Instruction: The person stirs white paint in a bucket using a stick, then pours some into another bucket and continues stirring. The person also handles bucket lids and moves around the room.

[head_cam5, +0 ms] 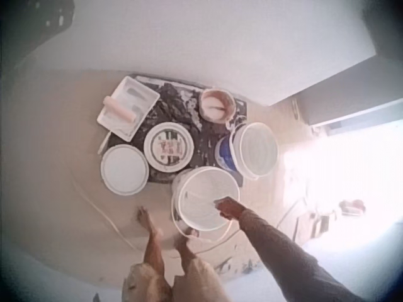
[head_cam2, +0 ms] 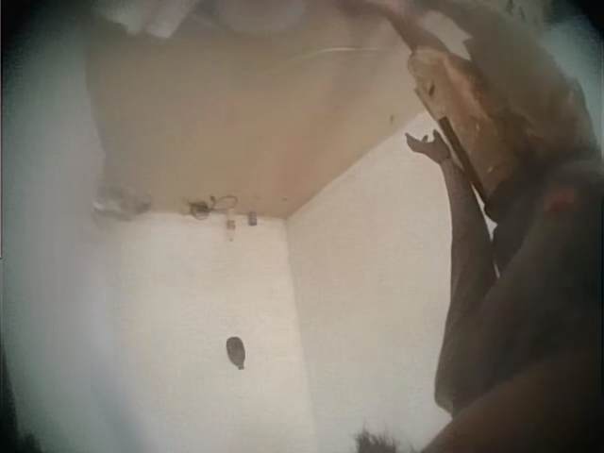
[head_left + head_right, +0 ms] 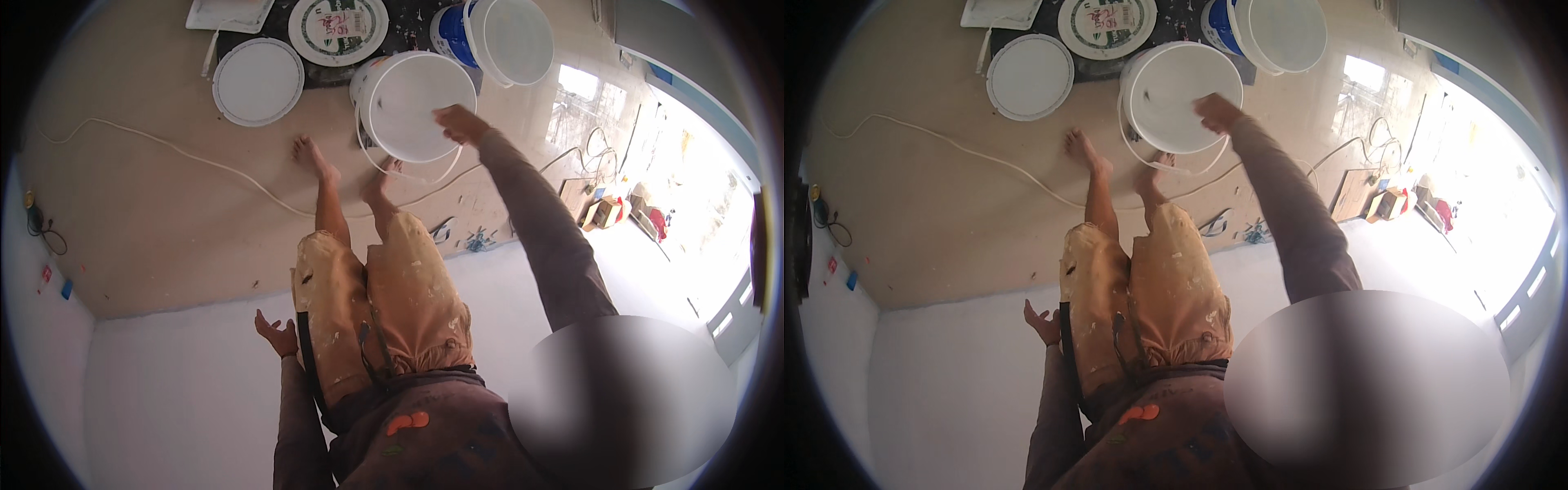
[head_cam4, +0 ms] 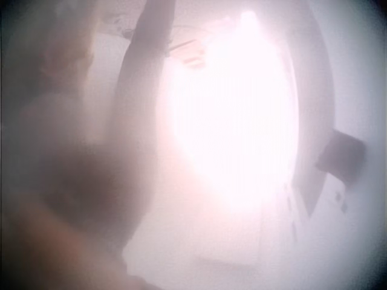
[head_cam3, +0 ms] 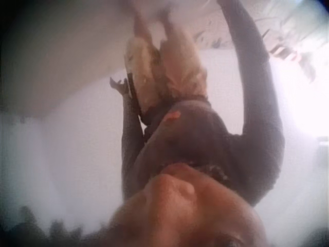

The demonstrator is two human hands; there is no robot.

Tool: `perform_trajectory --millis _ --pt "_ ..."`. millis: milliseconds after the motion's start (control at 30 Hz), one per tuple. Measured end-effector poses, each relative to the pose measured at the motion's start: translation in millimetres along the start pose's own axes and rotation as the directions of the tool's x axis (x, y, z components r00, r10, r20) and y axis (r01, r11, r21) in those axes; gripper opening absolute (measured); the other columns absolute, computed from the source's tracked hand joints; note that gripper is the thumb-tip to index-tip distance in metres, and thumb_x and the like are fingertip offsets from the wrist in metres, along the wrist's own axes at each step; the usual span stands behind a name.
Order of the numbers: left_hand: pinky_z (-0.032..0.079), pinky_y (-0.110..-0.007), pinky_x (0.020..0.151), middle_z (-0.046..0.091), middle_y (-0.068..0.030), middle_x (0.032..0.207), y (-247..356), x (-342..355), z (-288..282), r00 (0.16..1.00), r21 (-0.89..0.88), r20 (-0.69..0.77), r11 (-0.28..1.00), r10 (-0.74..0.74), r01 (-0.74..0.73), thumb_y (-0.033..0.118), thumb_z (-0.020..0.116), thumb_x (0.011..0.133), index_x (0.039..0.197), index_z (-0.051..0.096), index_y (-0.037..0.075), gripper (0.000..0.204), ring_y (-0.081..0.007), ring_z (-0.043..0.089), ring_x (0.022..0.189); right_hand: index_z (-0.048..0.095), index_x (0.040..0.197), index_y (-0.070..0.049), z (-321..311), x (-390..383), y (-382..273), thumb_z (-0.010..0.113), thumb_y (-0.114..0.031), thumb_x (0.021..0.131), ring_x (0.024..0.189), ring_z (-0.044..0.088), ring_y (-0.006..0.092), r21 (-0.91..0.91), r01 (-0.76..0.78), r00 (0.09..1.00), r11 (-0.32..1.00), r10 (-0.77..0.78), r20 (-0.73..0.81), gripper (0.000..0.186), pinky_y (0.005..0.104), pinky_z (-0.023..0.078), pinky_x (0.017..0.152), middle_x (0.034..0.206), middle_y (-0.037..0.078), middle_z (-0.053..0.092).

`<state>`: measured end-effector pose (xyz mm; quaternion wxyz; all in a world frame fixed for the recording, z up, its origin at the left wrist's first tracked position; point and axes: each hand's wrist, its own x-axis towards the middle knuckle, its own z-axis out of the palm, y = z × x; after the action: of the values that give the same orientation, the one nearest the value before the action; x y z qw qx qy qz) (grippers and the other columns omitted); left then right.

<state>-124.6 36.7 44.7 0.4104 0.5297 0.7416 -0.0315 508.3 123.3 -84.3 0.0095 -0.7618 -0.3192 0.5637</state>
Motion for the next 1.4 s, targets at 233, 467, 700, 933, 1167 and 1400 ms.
perform_trajectory --millis 233,467,700,933,1167,1400 --pt "0.049 -0.033 0.081 0.015 -0.0186 0.141 14 19 -19 0.993 0.009 -0.025 0.993 -0.115 0.116 -0.004 0.071 0.063 0.142 0.020 0.010 0.094 -0.0300 0.028 0.127 0.067 0.083 -0.001 25 10 28 0.054 -0.016 0.081 0.070 0.065 0.0237 -0.807 0.509 0.849 0.300 -0.331 0.412 0.020 0.0356 0.052 0.068 0.071 0.010 0.066" --pt "0.049 -0.033 0.081 0.016 -0.0162 0.141 33 27 -10 0.981 -0.054 -0.063 0.982 -0.183 0.180 -0.006 0.070 0.064 0.142 0.019 0.011 0.095 -0.0262 0.039 0.117 0.064 0.099 0.001 23 1 9 0.049 -0.009 0.079 0.091 0.061 0.0239 -0.902 -0.010 1.000 0.433 0.004 -0.009 0.027 0.0361 0.052 0.075 0.118 0.020 0.056" --pt "0.052 -0.035 0.076 0.014 -0.0171 0.143 58 1 25 0.994 -0.094 -0.003 0.990 -0.109 0.108 -0.005 0.070 0.062 0.143 0.018 0.011 0.097 -0.0288 0.036 0.121 0.063 0.083 -0.002 33 25 -4 0.055 -0.013 0.078 0.072 0.065 0.0257 -0.037 -0.017 0.995 0.999 0.020 0.097 0.015 0.0383 0.053 0.060 0.063 0.012 0.060" --pt "0.051 -0.034 0.080 0.014 -0.0181 0.143 32 -15 22 0.995 -0.010 -0.068 0.997 -0.080 0.079 -0.005 0.072 0.062 0.143 0.016 0.010 0.099 -0.0329 0.030 0.126 0.060 0.098 -0.001 29 37 -34 0.048 -0.012 0.084 0.061 0.060 0.0217 -0.665 0.500 0.866 0.555 -0.298 0.401 0.022 0.0357 0.050 0.051 0.065 0.010 0.060" --pt "0.049 -0.036 0.084 0.014 -0.0176 0.142 27 -24 -3 0.967 -0.039 -0.092 0.971 -0.239 0.236 -0.008 0.071 0.061 0.143 0.017 0.013 0.100 -0.0304 0.033 0.123 0.062 0.096 -0.004 35 38 -17 0.051 -0.013 0.082 0.052 0.058 0.0222 -0.638 0.280 0.907 0.718 -0.416 -0.071 0.020 0.0316 0.048 0.045 0.066 0.010 0.062" --pt "0.048 -0.036 0.084 0.015 -0.0171 0.142 34 -24 -3 0.966 -0.159 -0.079 0.960 -0.245 0.230 -0.008 0.067 0.063 0.143 0.015 0.012 0.097 -0.0304 0.028 0.127 0.059 0.079 -0.005 48 56 12 0.057 -0.013 0.076 0.042 0.054 0.0218 -0.120 0.237 0.971 0.964 -0.240 -0.015 0.009 0.0311 0.044 0.038 0.059 0.008 0.058"
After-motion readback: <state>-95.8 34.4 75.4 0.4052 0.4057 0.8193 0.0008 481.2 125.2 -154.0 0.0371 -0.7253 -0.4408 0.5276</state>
